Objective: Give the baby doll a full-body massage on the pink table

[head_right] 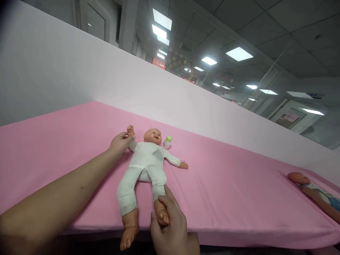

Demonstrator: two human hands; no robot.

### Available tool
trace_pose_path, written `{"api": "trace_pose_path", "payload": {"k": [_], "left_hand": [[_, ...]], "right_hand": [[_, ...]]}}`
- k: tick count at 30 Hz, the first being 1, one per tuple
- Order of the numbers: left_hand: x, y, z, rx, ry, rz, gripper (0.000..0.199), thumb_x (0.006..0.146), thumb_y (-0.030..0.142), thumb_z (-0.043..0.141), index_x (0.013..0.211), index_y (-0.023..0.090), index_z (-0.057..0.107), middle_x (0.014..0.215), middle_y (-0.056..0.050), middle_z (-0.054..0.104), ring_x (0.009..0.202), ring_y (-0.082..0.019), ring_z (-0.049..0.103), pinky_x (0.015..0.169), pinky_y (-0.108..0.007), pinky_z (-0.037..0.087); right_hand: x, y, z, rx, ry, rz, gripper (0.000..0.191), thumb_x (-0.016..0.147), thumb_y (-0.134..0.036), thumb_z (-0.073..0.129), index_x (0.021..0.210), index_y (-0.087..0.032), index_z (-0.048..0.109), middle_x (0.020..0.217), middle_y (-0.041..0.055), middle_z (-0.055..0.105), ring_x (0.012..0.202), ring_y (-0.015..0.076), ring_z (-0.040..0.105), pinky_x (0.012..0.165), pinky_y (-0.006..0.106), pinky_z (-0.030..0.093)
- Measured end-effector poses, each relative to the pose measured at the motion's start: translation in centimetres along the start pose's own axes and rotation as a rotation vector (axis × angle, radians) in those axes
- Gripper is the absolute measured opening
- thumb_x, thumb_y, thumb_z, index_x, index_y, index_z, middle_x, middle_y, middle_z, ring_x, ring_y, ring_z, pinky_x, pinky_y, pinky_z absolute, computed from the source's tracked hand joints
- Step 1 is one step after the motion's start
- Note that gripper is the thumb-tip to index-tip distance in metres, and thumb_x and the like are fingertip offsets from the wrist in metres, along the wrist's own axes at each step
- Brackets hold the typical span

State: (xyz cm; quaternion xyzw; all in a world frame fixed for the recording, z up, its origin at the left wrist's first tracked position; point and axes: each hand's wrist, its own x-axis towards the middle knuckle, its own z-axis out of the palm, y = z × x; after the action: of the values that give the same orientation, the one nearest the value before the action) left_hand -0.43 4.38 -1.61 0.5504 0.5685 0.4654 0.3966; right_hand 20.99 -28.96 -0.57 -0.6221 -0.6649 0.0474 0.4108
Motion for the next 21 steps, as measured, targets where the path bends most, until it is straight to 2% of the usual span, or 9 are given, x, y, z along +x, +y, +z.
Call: {"api": "trace_pose_path", "payload": {"k": [5,8,11,15,18,21], "left_hand": [[0.8,-0.7,-0.1,-0.063,0.005,-0.059,0.055,0.082,0.050,0.062,0.129,0.022,0.065,0.108,-0.004,0.069,0.072,-0.008,0.057,0.064,-0.017,0.035],[0.9,-0.8,0.0,-0.055,0.009,-0.046,0.058,0.082,0.050,0.062,0.131,0.021,0.065,0.109,-0.005,0.069,0.071,-0.008,0.056,0.064,-0.017,0.035],[0.9,-0.9,0.0,-0.051,0.009,-0.040,0.057,0.082,0.051,0.062,0.130,0.021,0.066,0.110,-0.005,0.069,0.072,-0.008,0.057,0.064,-0.017,0.036],[0.9,-0.8,0.0,-0.034,0.013,-0.040,0.057,0.082,0.051,0.061,0.131,0.023,0.066,0.112,-0.004,0.069,0.073,-0.008,0.058,0.065,-0.017,0.036],[0.7,-0.7,-0.1,-0.026,0.000,-0.020,0.057,0.082,0.052,0.061,0.133,0.027,0.065,0.113,-0.002,0.069,0.075,-0.008,0.060,0.066,-0.017,0.037],[0.4,-0.5,0.0,0.021,-0.038,0.031,0.056,0.084,0.057,0.061,0.131,0.027,0.066,0.108,-0.002,0.070,0.074,-0.008,0.059,0.066,-0.017,0.036]], "right_hand": [[-2.0,-0.4,0.6,-0.028,-0.033,0.140,0.073,0.074,-0.011,0.065,0.146,-0.024,0.063,0.134,0.0070,0.072,0.126,0.0317,0.069,0.111,0.041,0.057],[-1.9,-1.3,0.8,-0.032,-0.097,0.180,0.079,0.069,-0.007,0.066,0.146,-0.028,0.064,0.133,0.0043,0.072,0.125,0.0345,0.069,0.111,0.042,0.058],[-1.5,-1.8,0.6,-0.034,-0.127,0.206,0.079,0.069,-0.007,0.065,0.145,-0.027,0.066,0.136,0.0038,0.071,0.126,0.0349,0.068,0.112,0.043,0.056],[-1.1,-1.3,0.1,-0.007,-0.167,0.202,0.071,0.073,-0.011,0.065,0.143,-0.021,0.067,0.141,0.0078,0.067,0.128,0.0333,0.067,0.114,0.044,0.054],[-0.3,-1.2,-0.5,0.008,-0.158,0.159,0.065,0.075,-0.014,0.065,0.139,-0.020,0.068,0.146,0.0110,0.064,0.133,0.0323,0.064,0.115,0.046,0.053],[1.3,-2.3,-1.1,-0.050,-0.137,0.087,0.057,0.075,-0.012,0.063,0.130,-0.024,0.071,0.149,0.0108,0.061,0.140,0.0323,0.057,0.115,0.048,0.052]]}}
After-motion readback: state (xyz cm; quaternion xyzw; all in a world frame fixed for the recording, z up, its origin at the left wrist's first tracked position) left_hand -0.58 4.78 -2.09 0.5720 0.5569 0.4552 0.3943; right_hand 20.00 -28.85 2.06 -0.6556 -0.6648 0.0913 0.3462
